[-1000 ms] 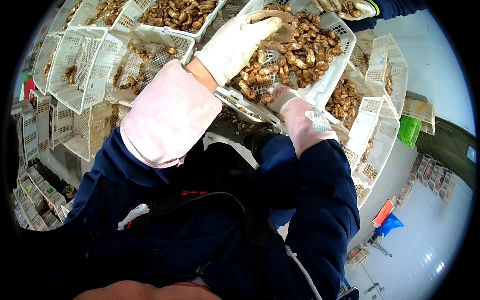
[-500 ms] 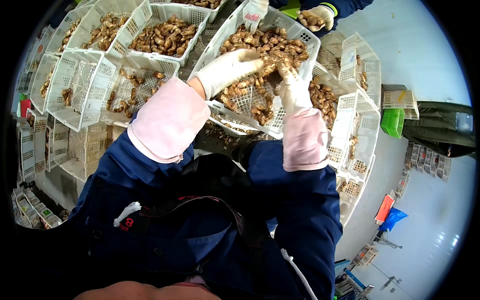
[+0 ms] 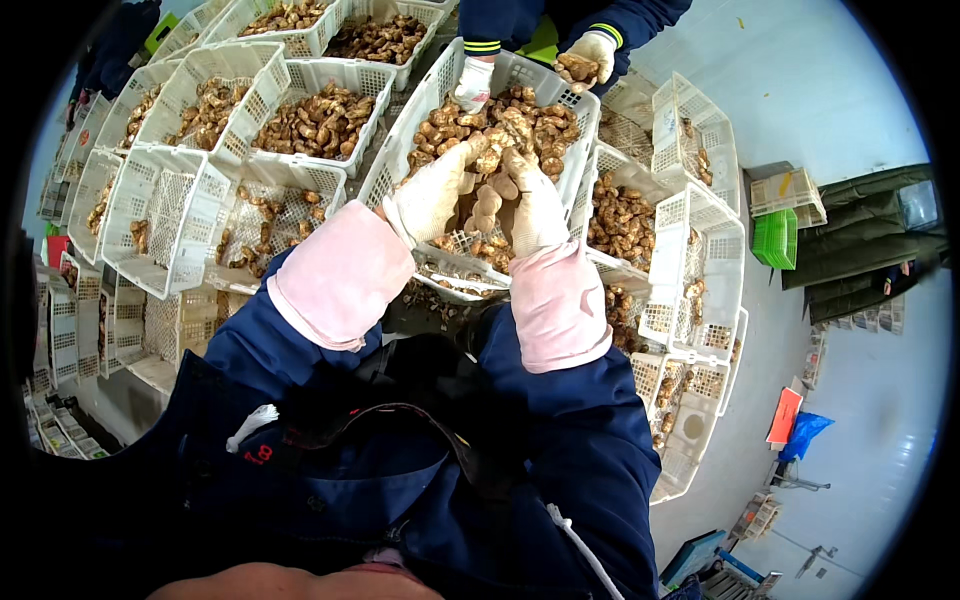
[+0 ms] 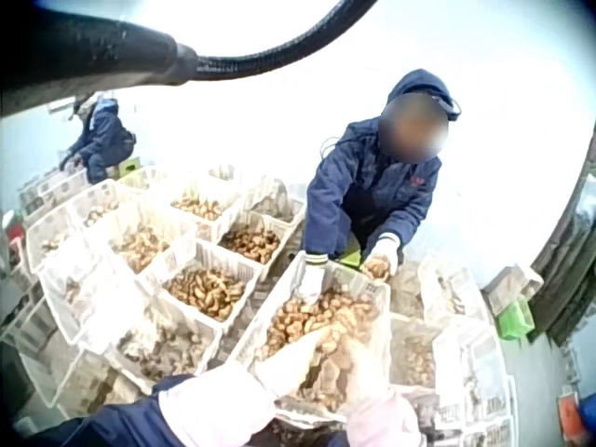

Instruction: The person sorts ginger roots from a central crate into surrounding crates by hand, picking up individual pieces and placing them into different containers while wearing gloves.

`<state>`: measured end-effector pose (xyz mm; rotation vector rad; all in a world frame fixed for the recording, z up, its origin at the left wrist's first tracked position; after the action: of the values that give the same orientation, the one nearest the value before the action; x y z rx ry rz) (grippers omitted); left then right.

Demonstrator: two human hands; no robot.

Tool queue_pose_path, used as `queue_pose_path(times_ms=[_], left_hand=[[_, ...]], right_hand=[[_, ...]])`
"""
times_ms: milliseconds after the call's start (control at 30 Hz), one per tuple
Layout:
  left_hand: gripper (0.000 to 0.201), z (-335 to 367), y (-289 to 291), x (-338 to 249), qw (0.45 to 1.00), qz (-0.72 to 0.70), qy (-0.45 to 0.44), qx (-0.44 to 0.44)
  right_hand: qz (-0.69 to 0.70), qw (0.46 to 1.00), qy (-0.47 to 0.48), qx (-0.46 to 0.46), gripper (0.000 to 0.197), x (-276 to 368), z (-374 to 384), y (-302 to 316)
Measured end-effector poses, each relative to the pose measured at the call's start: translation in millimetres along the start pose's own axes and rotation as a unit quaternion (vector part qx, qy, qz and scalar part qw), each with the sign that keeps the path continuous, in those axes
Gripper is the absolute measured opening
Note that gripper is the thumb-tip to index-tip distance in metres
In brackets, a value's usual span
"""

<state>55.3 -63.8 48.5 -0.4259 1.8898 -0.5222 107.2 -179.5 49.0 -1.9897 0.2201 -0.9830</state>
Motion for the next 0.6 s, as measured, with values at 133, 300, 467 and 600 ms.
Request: queue_pose_path(times_ms=[133,300,467,600], left_hand=[[0.049,9.5,1.9,5.6,0.994,0.108,-0.001,-0.011],[0.054,6.7,3.6,5.1,0.996,0.092,-0.001,-0.017],[0.051,14.3,7.9,13.6,0.998,0.062,-0.005,-0.016],[0.044,10.1,4.9,12.8,0.998,0.068,0.0,0.015]], right_hand=[[-0.051,0.996,0.039,-0.057,0.017,10.5,2.2,9.0],[-0.033,0.995,0.057,-0.069,0.012,4.2,5.0,7.2],[-0.035,0.999,0.015,-0.039,0.019,-2.0,5.7,10.8],[-0.094,0.992,0.043,-0.066,0.019,1.9,-0.5,1.8]])
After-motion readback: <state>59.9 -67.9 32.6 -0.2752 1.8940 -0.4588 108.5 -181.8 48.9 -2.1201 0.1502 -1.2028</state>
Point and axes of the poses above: each hand's wrist, its own z-axis towards the middle knuckle, its own y-axis out of the back of the hand, x = y × z, the point moved 3 cm from there along z, towards the middle knuckle, and after that the axes turned 14 degrees about z, right-handed, at the moved point
